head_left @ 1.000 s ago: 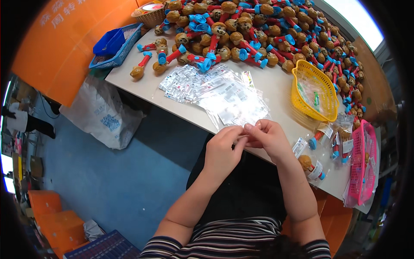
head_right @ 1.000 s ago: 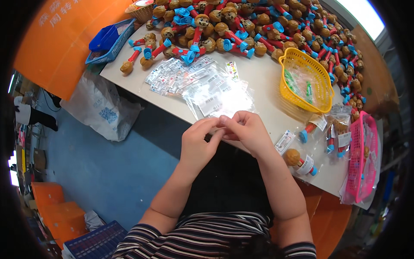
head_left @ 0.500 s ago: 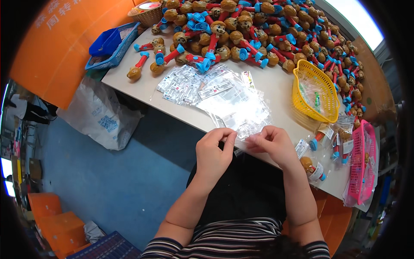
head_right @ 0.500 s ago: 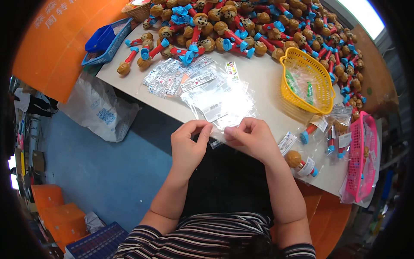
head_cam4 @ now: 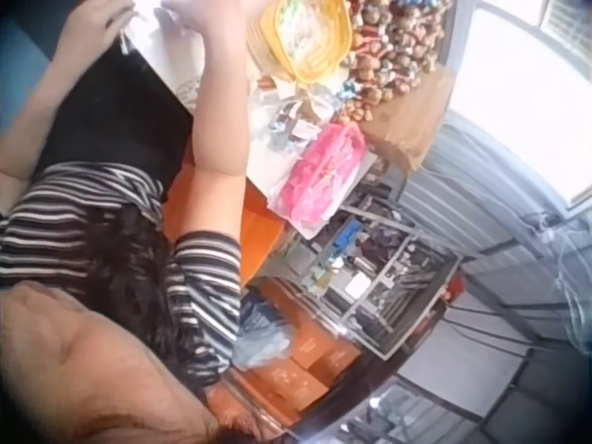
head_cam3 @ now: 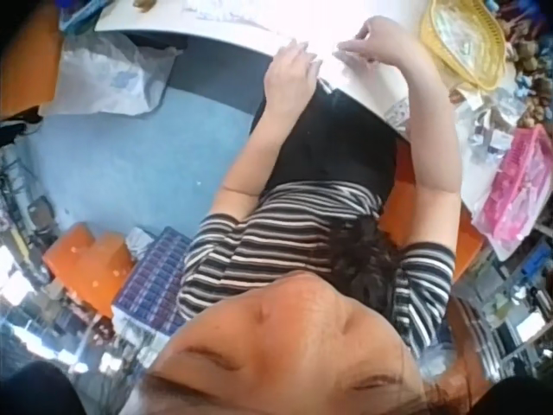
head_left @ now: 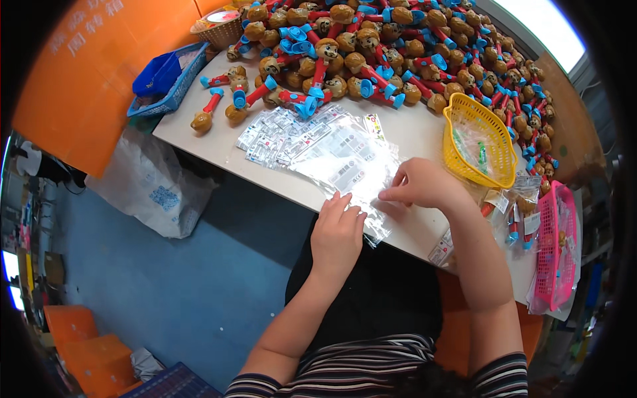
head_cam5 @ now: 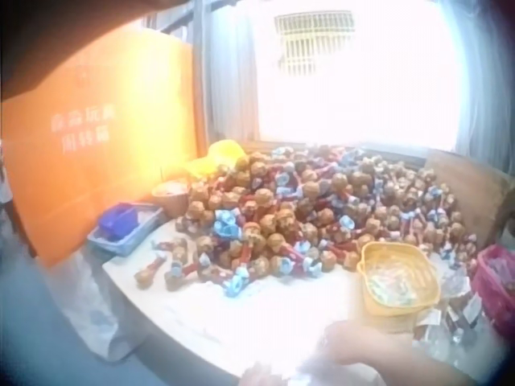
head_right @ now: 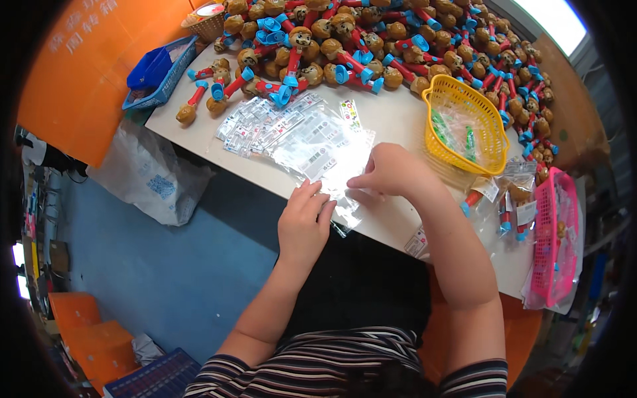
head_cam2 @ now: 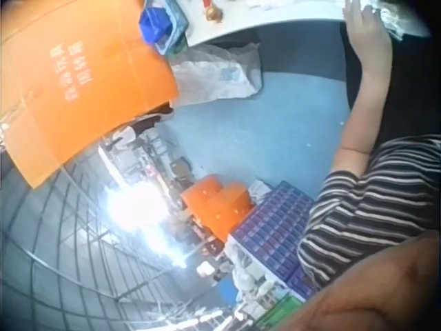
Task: Packaging toy microphones into plastic bags and placing them in a tray.
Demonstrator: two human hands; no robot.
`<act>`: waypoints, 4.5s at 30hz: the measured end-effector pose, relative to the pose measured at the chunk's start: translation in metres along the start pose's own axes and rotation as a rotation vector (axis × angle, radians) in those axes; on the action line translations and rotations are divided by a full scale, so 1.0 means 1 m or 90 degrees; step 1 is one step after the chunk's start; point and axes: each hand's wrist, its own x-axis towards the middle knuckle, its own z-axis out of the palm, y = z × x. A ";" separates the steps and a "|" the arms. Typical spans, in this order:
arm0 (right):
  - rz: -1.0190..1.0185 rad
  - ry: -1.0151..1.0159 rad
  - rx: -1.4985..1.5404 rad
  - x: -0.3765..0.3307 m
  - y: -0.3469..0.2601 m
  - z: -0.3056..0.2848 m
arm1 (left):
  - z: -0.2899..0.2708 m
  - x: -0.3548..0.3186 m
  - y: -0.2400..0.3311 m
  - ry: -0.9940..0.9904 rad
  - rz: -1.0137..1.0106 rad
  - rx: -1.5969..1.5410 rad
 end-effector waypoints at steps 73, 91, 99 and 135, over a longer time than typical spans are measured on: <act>-0.286 0.481 0.009 -0.127 0.063 0.078 | -0.002 0.025 0.023 0.029 -0.105 -0.234; -0.313 0.574 0.192 -0.113 0.067 0.106 | 0.003 0.025 0.029 -0.023 0.003 -0.094; -0.369 0.640 -0.067 -0.112 0.064 0.111 | 0.001 0.034 0.036 -0.030 0.004 -0.140; -0.427 0.756 0.186 -0.083 0.049 0.119 | 0.005 0.040 0.080 0.060 0.230 -0.102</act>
